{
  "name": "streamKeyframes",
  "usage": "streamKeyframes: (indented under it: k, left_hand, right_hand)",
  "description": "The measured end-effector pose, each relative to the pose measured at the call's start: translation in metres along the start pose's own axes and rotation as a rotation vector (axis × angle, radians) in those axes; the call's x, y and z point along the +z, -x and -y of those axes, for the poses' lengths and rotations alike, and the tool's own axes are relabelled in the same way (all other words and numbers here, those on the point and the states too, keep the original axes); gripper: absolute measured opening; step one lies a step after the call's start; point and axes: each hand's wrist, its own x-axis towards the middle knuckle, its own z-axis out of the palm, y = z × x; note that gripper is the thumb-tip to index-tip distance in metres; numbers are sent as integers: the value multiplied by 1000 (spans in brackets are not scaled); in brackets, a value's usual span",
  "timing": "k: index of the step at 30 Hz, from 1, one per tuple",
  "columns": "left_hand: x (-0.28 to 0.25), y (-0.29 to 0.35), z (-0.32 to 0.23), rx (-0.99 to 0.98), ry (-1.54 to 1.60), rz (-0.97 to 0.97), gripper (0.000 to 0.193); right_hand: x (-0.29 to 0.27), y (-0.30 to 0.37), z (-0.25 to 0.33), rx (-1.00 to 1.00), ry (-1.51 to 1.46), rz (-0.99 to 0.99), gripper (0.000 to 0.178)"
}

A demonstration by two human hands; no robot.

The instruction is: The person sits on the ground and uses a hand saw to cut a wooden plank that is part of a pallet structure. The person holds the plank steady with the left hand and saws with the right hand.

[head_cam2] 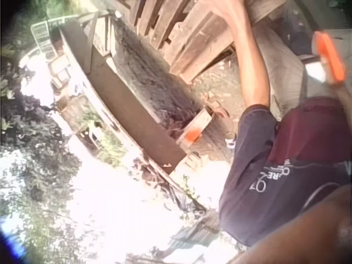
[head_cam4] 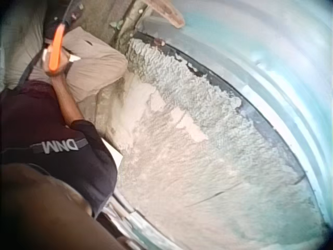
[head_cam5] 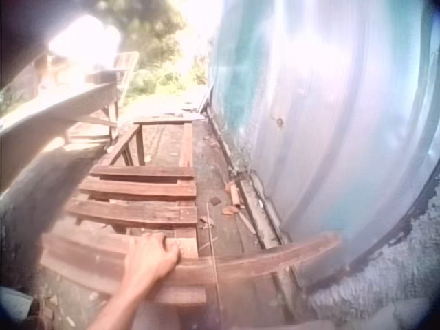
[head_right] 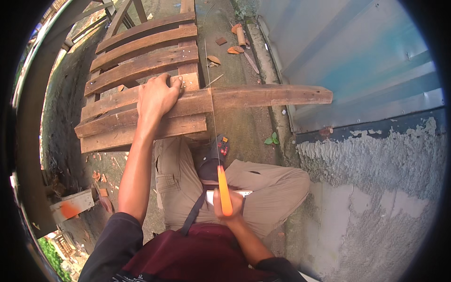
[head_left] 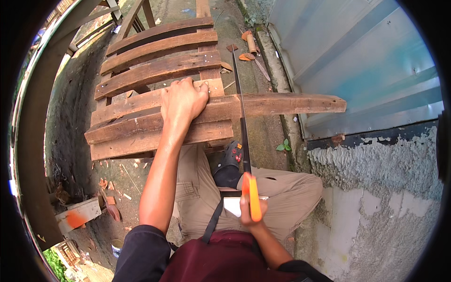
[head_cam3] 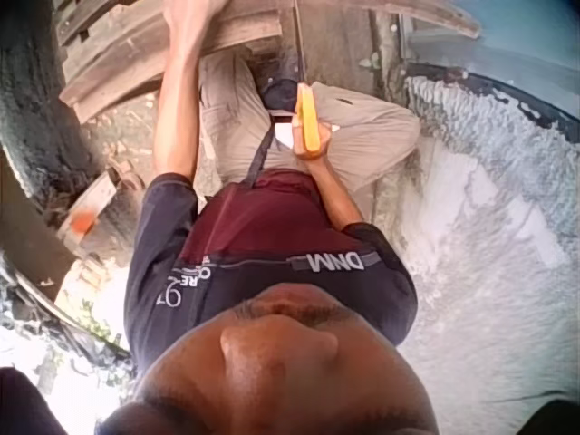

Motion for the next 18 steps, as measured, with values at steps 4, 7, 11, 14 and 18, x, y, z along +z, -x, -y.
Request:
streamKeyframes:
  k: [4,7,11,14,18]
  left_hand:
    - [-6,-4,-2,-28,11,30,61]
    - [-7,-6,2,-40,2,32,65]
    - [-11,-9,0,-48,-8,103,74]
    - [-11,-4,-2,-30,-20,114,74]
    - [-16,-9,-4,-45,13,99,73]
  right_hand:
    - [34,-117,11,269,-189,-63,22]
    - [37,-104,-7,153,-234,-38,24]
    - [43,-102,-4,147,-354,-40,32]
    - [44,-96,-2,179,-301,-76,31]
    - [38,-100,9,326,-215,-60,33]
